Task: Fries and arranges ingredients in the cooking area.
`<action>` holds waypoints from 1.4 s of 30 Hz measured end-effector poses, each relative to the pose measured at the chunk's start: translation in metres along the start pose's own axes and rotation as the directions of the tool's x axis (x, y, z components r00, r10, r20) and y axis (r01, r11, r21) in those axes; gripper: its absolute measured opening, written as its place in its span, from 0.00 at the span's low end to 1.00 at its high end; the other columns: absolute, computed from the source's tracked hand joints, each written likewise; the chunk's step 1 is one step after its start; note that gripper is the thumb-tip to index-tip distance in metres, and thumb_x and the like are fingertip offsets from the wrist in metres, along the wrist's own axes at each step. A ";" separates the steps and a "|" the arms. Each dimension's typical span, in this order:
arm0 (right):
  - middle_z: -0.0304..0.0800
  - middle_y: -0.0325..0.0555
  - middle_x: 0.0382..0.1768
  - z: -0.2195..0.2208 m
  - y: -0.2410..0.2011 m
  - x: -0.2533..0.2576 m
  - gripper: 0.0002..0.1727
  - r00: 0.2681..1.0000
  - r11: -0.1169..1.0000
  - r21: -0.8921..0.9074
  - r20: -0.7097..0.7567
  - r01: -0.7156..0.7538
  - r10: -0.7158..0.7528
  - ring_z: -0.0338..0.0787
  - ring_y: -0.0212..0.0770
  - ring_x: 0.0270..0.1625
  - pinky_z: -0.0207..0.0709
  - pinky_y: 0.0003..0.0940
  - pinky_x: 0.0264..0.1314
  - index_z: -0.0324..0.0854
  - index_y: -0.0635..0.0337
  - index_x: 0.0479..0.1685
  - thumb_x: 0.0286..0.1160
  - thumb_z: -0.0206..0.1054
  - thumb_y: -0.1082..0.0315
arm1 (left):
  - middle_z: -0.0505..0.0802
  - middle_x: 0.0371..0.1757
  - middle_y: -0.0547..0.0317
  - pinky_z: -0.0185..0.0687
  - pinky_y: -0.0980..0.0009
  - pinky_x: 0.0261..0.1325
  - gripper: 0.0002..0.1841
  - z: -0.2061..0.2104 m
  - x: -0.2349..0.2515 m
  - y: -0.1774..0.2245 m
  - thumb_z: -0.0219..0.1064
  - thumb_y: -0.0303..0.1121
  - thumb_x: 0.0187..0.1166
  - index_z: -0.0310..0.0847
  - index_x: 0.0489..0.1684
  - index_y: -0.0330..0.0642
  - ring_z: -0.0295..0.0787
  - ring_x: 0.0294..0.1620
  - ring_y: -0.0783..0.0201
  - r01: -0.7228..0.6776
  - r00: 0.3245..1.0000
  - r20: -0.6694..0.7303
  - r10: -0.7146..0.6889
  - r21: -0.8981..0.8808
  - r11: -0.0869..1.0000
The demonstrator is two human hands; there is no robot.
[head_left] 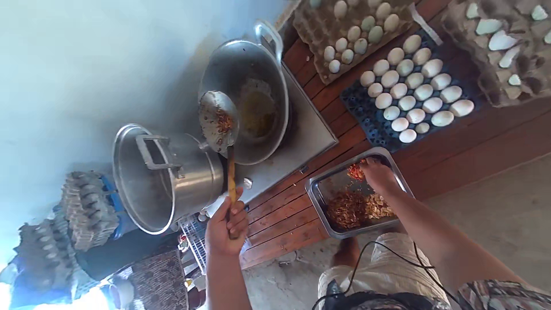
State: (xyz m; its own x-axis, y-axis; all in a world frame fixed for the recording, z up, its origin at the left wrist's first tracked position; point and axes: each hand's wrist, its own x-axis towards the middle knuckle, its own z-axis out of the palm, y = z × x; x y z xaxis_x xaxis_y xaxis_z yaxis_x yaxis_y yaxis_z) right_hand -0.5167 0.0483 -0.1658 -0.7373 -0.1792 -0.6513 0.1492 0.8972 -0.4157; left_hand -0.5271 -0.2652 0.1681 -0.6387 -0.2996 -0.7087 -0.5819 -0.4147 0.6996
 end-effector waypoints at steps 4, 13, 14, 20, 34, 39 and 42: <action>0.75 0.66 0.79 -0.017 -0.009 -0.006 0.23 0.990 0.991 0.078 0.095 -0.111 0.104 0.82 0.72 0.72 0.79 0.70 0.67 0.81 0.57 0.75 0.81 0.62 0.75 | 0.76 0.20 0.69 0.60 0.88 0.09 0.23 0.006 0.005 -0.002 0.35 0.39 0.96 0.76 0.63 0.37 0.63 0.08 0.82 0.009 1.000 -0.024 -0.008 0.012 1.000; 0.89 0.63 0.63 -0.025 -0.009 -0.043 0.19 0.957 0.816 0.508 0.060 -0.275 0.284 0.91 0.60 0.63 0.82 0.61 0.69 0.88 0.59 0.64 0.75 0.75 0.65 | 0.75 0.21 0.66 0.59 0.86 0.10 0.22 0.017 0.015 -0.014 0.38 0.38 0.96 0.76 0.64 0.35 0.62 0.09 0.79 0.008 0.998 -0.058 -0.008 -0.003 1.000; 0.89 0.62 0.62 -0.026 -0.009 -0.047 0.19 0.949 0.781 0.551 0.076 -0.295 0.305 0.92 0.60 0.60 0.83 0.59 0.66 0.88 0.60 0.63 0.74 0.75 0.66 | 0.75 0.21 0.66 0.59 0.86 0.09 0.21 0.017 0.014 -0.016 0.38 0.38 0.96 0.76 0.64 0.35 0.62 0.08 0.79 0.011 0.998 -0.058 -0.011 -0.009 1.000; 0.91 0.60 0.56 -0.048 -0.009 -0.067 0.18 0.935 0.612 0.730 0.107 -0.305 0.337 0.95 0.52 0.48 0.90 0.50 0.55 0.88 0.61 0.60 0.70 0.78 0.71 | 0.74 0.21 0.65 0.58 0.85 0.09 0.21 0.010 0.011 -0.026 0.39 0.37 0.96 0.77 0.64 0.34 0.61 0.08 0.78 0.024 0.999 -0.030 -0.024 0.007 1.000; 0.91 0.57 0.48 -0.111 -0.026 -0.120 0.16 0.951 0.388 0.892 0.124 -0.232 0.285 0.93 0.42 0.40 0.89 0.35 0.44 0.84 0.69 0.59 0.73 0.75 0.77 | 0.76 0.22 0.65 0.59 0.85 0.10 0.19 -0.008 -0.027 -0.026 0.42 0.35 0.96 0.78 0.62 0.35 0.63 0.10 0.77 -0.026 1.000 0.001 0.026 -0.037 0.999; 0.92 0.54 0.49 -0.115 -0.034 -0.128 0.15 0.966 0.416 0.884 0.126 -0.213 0.227 0.93 0.40 0.42 0.90 0.33 0.45 0.83 0.69 0.59 0.75 0.73 0.76 | 0.74 0.21 0.66 0.57 0.85 0.11 0.19 -0.009 -0.022 -0.022 0.43 0.37 0.96 0.78 0.61 0.36 0.61 0.09 0.78 -0.035 0.999 -0.021 0.035 -0.033 0.999; 0.90 0.54 0.51 -0.097 -0.024 -0.121 0.17 0.950 0.364 0.892 0.183 -0.269 0.253 0.92 0.40 0.43 0.89 0.33 0.47 0.81 0.69 0.62 0.77 0.72 0.75 | 0.74 0.21 0.68 0.56 0.85 0.10 0.19 -0.012 -0.021 -0.029 0.44 0.40 0.96 0.79 0.62 0.40 0.60 0.09 0.78 -0.024 1.000 -0.008 0.024 -0.007 1.000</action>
State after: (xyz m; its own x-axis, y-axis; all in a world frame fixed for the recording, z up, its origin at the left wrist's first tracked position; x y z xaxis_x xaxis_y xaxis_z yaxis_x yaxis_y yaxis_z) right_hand -0.4951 0.0872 -0.0156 -0.5423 -0.0175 -0.8400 0.8399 0.0150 -0.5426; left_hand -0.4908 -0.2573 0.1619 -0.6481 -0.3163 -0.6928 -0.5633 -0.4132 0.7155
